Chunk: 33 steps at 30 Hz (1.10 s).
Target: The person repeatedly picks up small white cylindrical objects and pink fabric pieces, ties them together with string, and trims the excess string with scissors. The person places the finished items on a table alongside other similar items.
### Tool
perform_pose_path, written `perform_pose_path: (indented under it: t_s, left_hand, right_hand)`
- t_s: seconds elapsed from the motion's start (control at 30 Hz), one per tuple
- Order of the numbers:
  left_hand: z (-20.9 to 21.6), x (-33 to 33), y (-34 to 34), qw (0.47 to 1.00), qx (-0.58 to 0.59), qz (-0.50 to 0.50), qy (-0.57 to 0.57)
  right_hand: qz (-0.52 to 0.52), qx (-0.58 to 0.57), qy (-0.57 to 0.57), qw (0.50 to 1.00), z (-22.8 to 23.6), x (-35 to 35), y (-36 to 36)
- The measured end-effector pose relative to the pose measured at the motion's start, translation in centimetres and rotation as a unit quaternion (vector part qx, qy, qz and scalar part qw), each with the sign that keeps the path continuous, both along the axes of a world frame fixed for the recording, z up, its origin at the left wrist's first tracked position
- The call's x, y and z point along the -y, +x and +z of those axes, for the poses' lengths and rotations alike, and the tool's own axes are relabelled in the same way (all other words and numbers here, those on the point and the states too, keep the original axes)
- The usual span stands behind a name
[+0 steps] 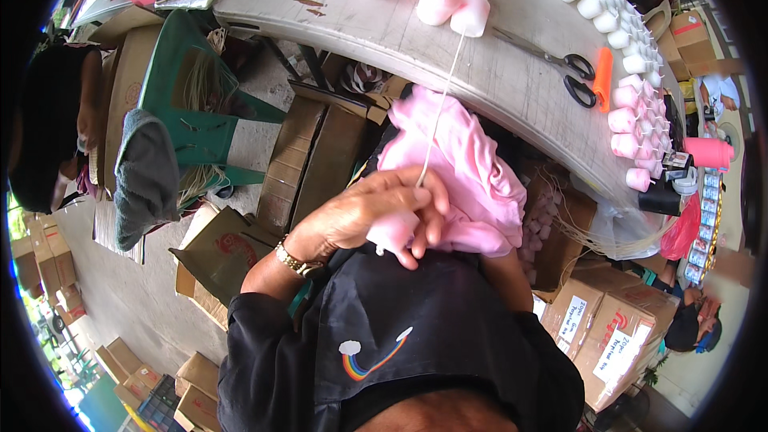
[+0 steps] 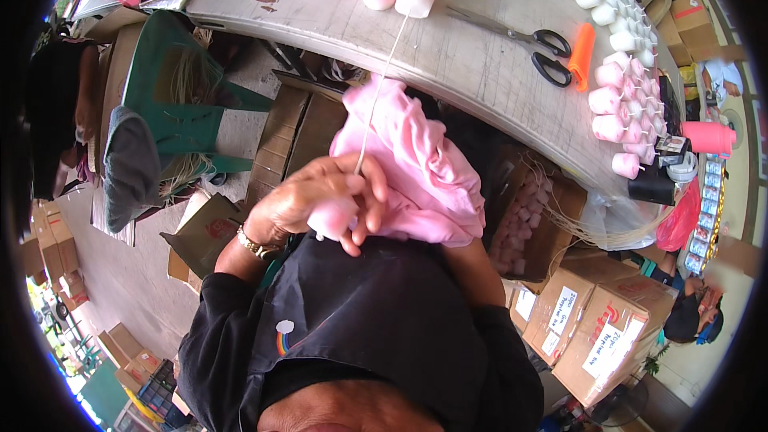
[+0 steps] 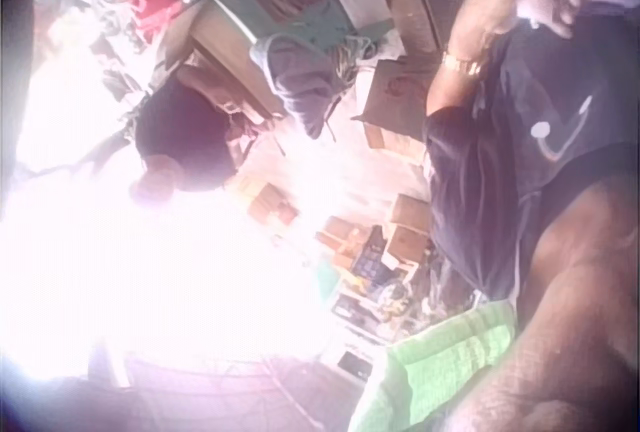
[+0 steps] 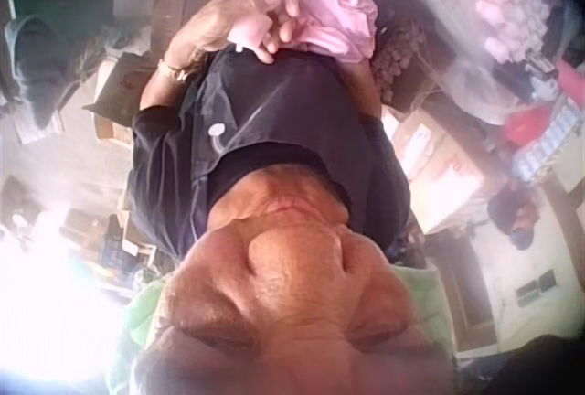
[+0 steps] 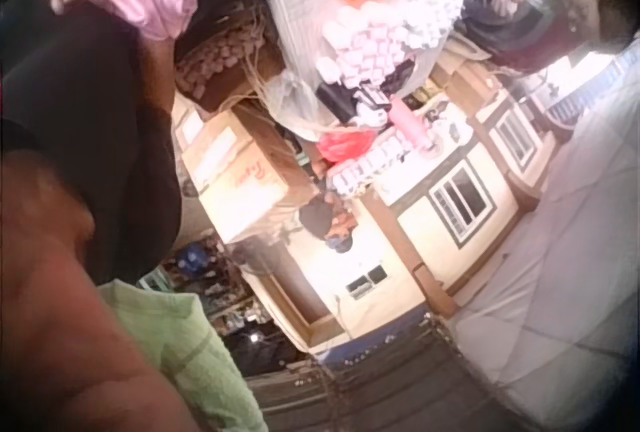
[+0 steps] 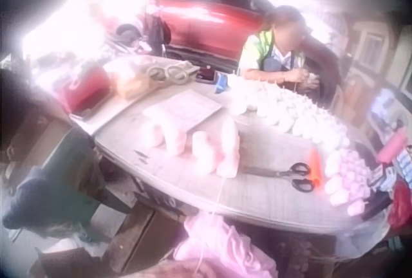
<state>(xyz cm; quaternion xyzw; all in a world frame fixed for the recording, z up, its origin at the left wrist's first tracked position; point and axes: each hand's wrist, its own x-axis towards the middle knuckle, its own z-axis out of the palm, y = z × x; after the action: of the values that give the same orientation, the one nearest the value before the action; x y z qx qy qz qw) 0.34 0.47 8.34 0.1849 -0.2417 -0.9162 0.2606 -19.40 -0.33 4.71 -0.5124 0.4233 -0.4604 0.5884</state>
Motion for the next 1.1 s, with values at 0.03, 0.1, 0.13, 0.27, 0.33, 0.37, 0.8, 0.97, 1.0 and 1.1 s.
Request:
perform_pose_path:
  t_s: [0.03,0.1,0.13,0.27,0.33,0.37,0.8,0.97,1.0,1.1]
  left_hand:
    - [-0.2,-0.2,-0.3,1.0,0.001,-0.02,-0.007]
    - [-1.0,-0.4,-0.2,0.999,0.004,-0.048,-0.002]
    - [-1.3,-0.5,0.0,0.998,0.014,-0.06,0.0]
    - [-2.4,0.0,1.8,0.996,0.007,-0.038,-0.082]
    - [-2.0,0.1,2.1,0.976,0.07,0.07,-0.192]
    - [-1.4,-0.2,2.1,0.989,0.047,0.088,-0.106]
    - [2.2,-1.9,-0.6,0.965,-0.159,0.207,-0.01]
    - [2.2,-2.2,-1.4,0.973,0.049,0.215,-0.071]
    - [2.2,-2.2,-1.4,0.971,0.074,0.198,-0.108]
    - [2.1,-2.7,-0.8,0.973,0.09,0.127,-0.169]
  right_hand:
    - [0.003,0.0,-0.002,1.0,-0.1,0.1,0.0]
    - [0.004,0.0,-0.007,1.0,-0.1,0.3,-0.2]
    - [0.005,-0.001,-0.009,1.0,-0.1,0.4,-0.4]
    - [-0.009,0.0,-0.018,1.0,0.9,0.3,-1.2]
    - [-0.025,0.0,-0.022,0.999,1.7,-0.4,-1.6]
    - [-0.034,0.001,-0.024,0.999,2.0,-0.9,-1.8]
    - [0.014,-0.072,-0.043,0.996,1.0,-2.7,1.4]
    - [0.037,-0.1,-0.053,0.993,0.8,-2.8,2.8]
    - [0.041,-0.103,-0.053,0.992,0.9,-3.0,2.7]
    - [0.058,-0.117,-0.056,0.99,2.0,-4.1,2.3]
